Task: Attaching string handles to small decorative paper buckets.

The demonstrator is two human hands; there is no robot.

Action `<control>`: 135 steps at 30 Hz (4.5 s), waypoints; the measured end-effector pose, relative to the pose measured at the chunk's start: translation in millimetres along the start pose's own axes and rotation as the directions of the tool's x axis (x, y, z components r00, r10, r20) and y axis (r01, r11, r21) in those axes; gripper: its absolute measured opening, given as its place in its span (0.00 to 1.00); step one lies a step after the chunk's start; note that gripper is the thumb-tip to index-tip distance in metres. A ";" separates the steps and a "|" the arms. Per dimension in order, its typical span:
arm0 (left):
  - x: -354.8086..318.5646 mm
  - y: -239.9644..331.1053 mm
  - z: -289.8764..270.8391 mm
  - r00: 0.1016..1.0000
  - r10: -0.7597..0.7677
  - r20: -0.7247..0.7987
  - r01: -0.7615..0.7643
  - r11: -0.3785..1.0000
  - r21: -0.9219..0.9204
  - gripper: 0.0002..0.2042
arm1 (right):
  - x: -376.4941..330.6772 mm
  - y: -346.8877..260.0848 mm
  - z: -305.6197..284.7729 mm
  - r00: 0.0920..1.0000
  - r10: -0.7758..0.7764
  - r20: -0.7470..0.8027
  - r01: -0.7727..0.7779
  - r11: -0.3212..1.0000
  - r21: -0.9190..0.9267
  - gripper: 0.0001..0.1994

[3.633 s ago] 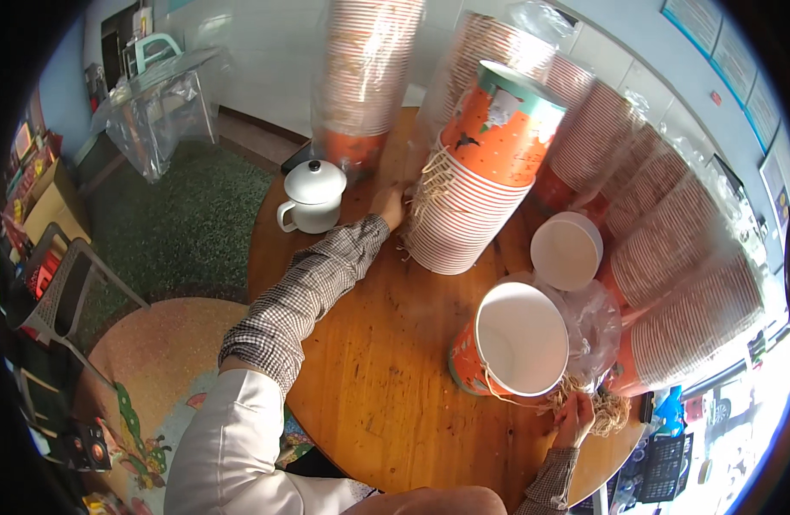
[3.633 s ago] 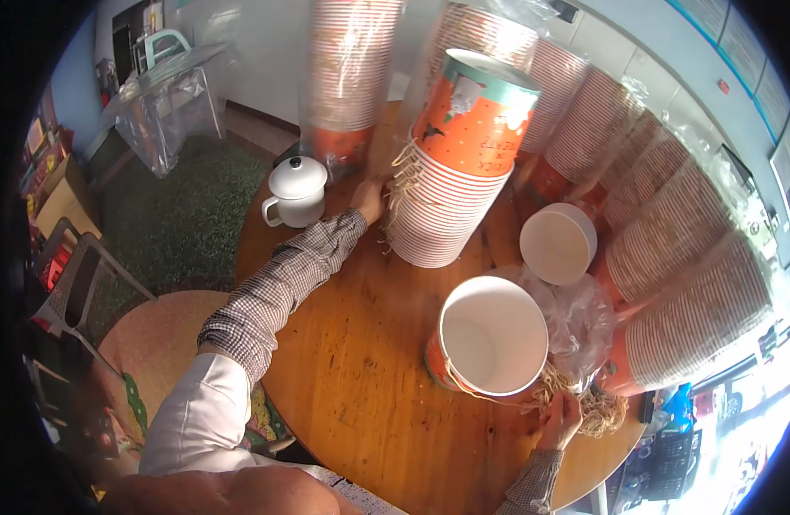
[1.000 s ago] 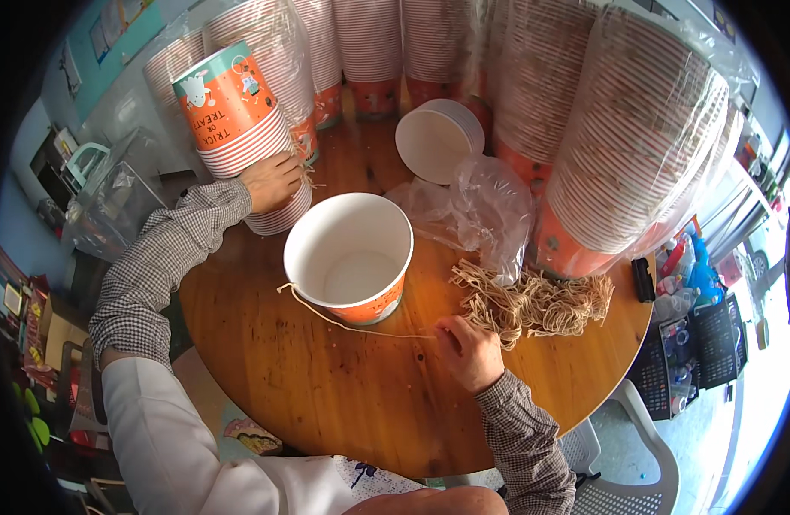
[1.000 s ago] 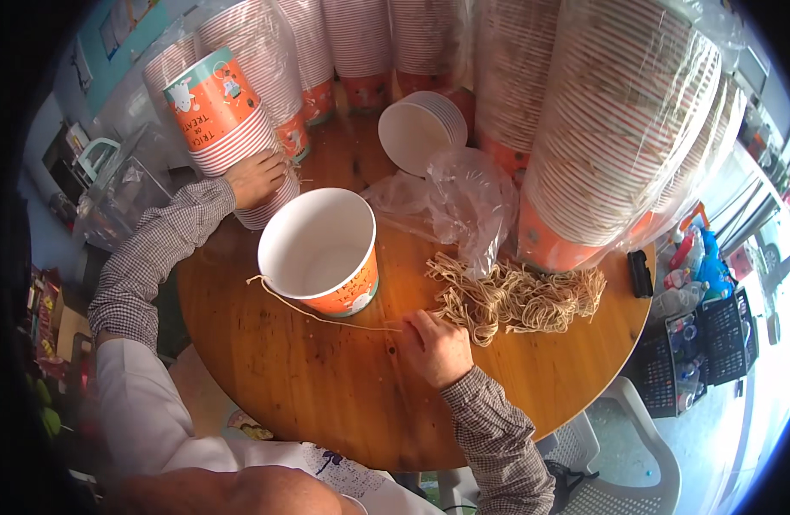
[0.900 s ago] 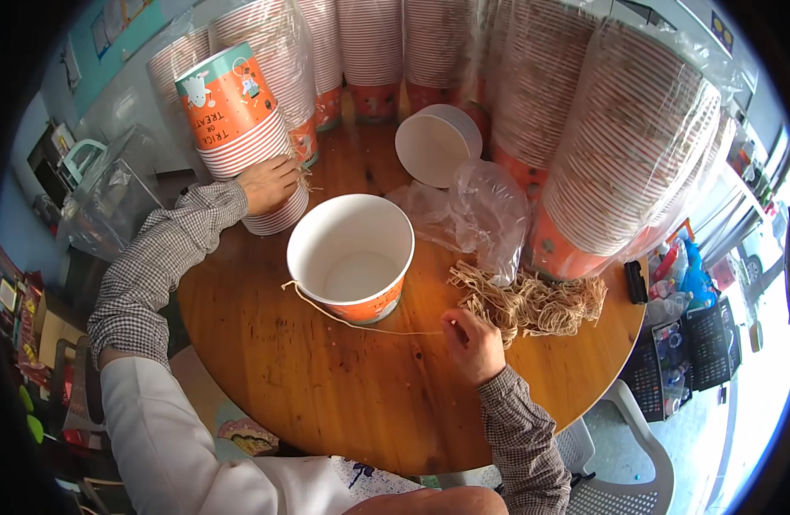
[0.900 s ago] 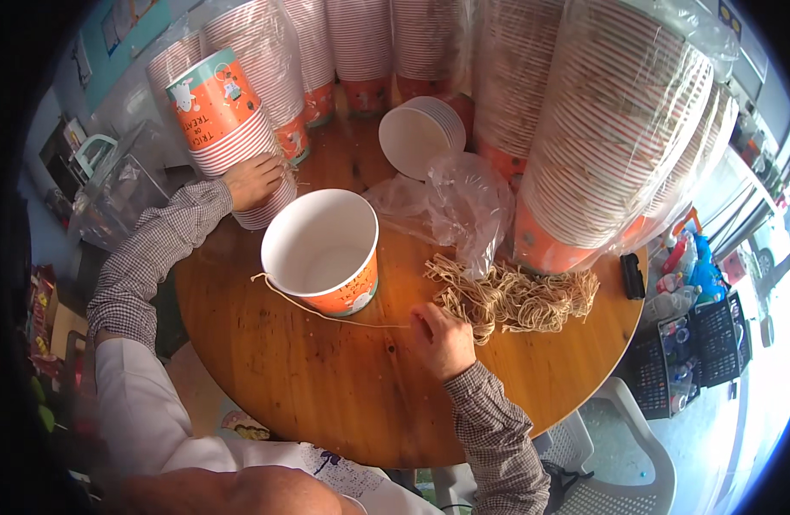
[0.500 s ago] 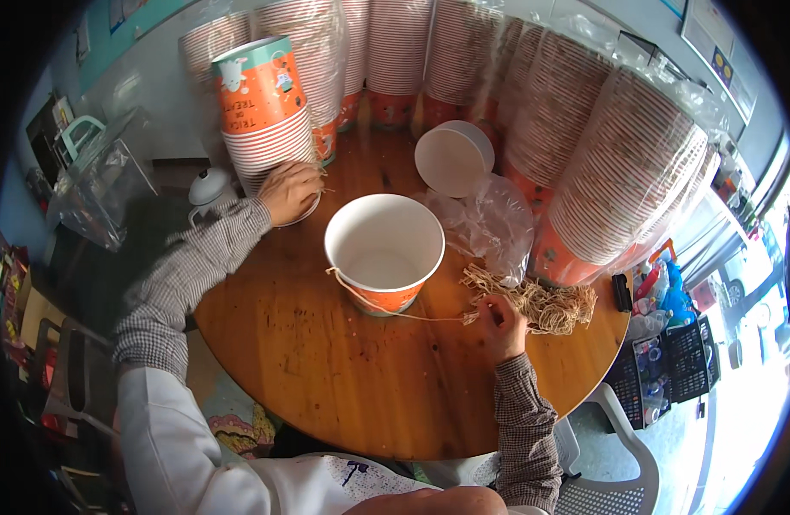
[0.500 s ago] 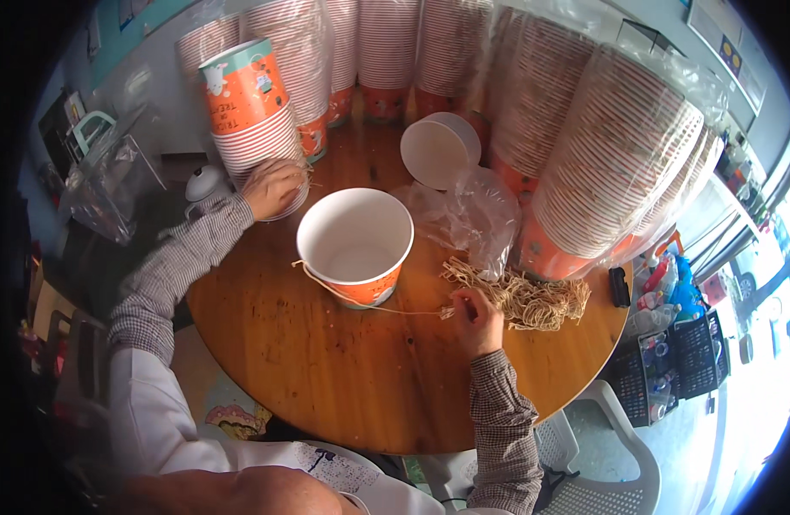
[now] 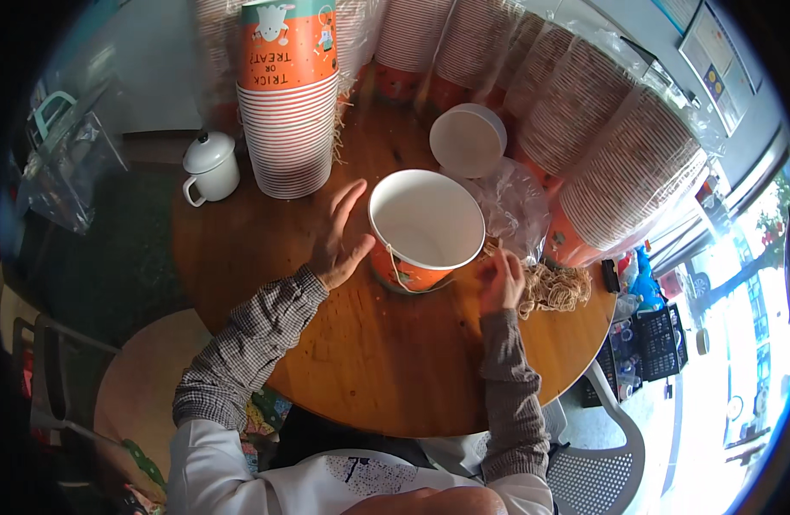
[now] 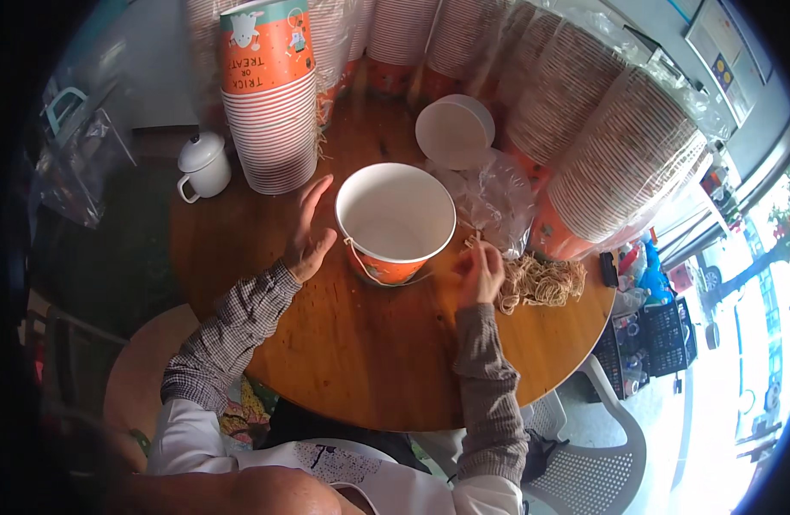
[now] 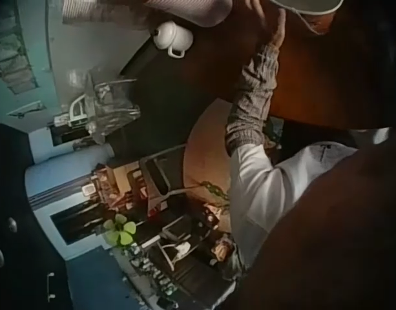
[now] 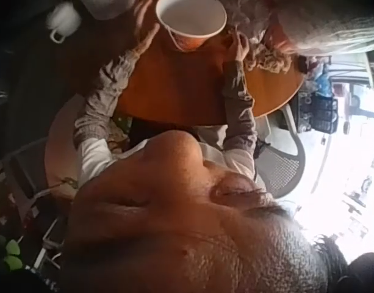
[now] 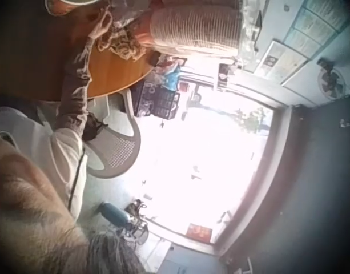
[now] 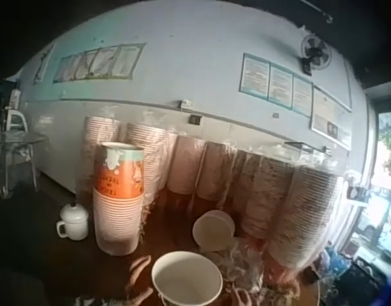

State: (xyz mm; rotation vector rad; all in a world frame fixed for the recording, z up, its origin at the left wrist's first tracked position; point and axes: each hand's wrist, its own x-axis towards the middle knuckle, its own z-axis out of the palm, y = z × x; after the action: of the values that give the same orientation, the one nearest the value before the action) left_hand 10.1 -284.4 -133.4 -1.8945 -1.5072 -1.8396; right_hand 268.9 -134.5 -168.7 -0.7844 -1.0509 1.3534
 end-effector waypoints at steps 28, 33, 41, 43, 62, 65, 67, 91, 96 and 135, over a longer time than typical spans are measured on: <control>-3.1 -43.3 -32.0 0.922 -0.280 -0.266 0.219 0.946 -0.237 0.29 | -20.5 -3.7 14.9 0.945 -0.015 0.326 0.078 0.980 -0.184 0.07; -6.7 -31.4 -32.3 0.922 -0.230 -0.311 0.215 0.973 -0.082 0.26 | -11.7 -15.8 7.0 0.933 -0.018 0.359 0.090 0.978 -0.185 0.07; -19.0 5.8 -5.3 0.970 -0.108 -0.218 0.122 0.991 0.052 0.24 | -22.5 -27.7 5.6 0.888 -0.098 0.448 0.219 0.949 -0.227 0.03; -18.7 3.7 -4.8 0.966 -0.106 -0.235 0.121 0.991 0.054 0.24 | -27.2 -21.8 5.1 0.875 -0.056 0.481 0.217 0.933 -0.286 0.03; 257.6 -0.6 -129.2 0.895 0.404 -0.191 -0.056 0.526 0.849 0.21 | -45.6 -26.2 9.7 0.855 -0.056 0.515 0.314 0.847 -0.429 0.03; 295.9 14.1 -122.4 0.978 0.176 -0.114 0.026 0.435 0.900 0.26 | -46.4 -24.0 7.7 0.831 -0.098 0.547 0.383 0.814 -0.437 0.04; 311.2 25.5 -114.6 0.975 -0.205 -0.081 0.157 0.389 0.908 0.28 | -46.5 -24.1 8.0 0.817 -0.125 0.563 0.430 0.782 -0.451 0.04; 309.8 -2.4 -116.7 0.963 -0.254 -0.085 0.165 0.315 0.934 0.18 | -49.3 -19.7 9.1 0.769 -0.142 0.623 0.527 0.692 -0.493 0.04; 316.8 -10.5 -129.3 0.976 -0.108 -0.191 0.219 0.458 0.862 0.29 | -48.1 -15.1 7.8 0.770 -0.157 0.619 0.523 0.711 -0.470 0.05; 330.2 29.1 -47.9 0.994 0.028 0.109 -0.110 0.447 0.888 0.27 | -45.3 -16.6 6.1 0.741 -0.215 0.636 0.610 0.611 -0.504 0.05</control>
State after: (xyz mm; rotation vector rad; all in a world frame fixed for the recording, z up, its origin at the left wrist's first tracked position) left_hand -76.6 -147.4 159.7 -1.3983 -1.8279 -0.5828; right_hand 273.2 -181.6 -157.5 -0.6120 -2.1248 0.7078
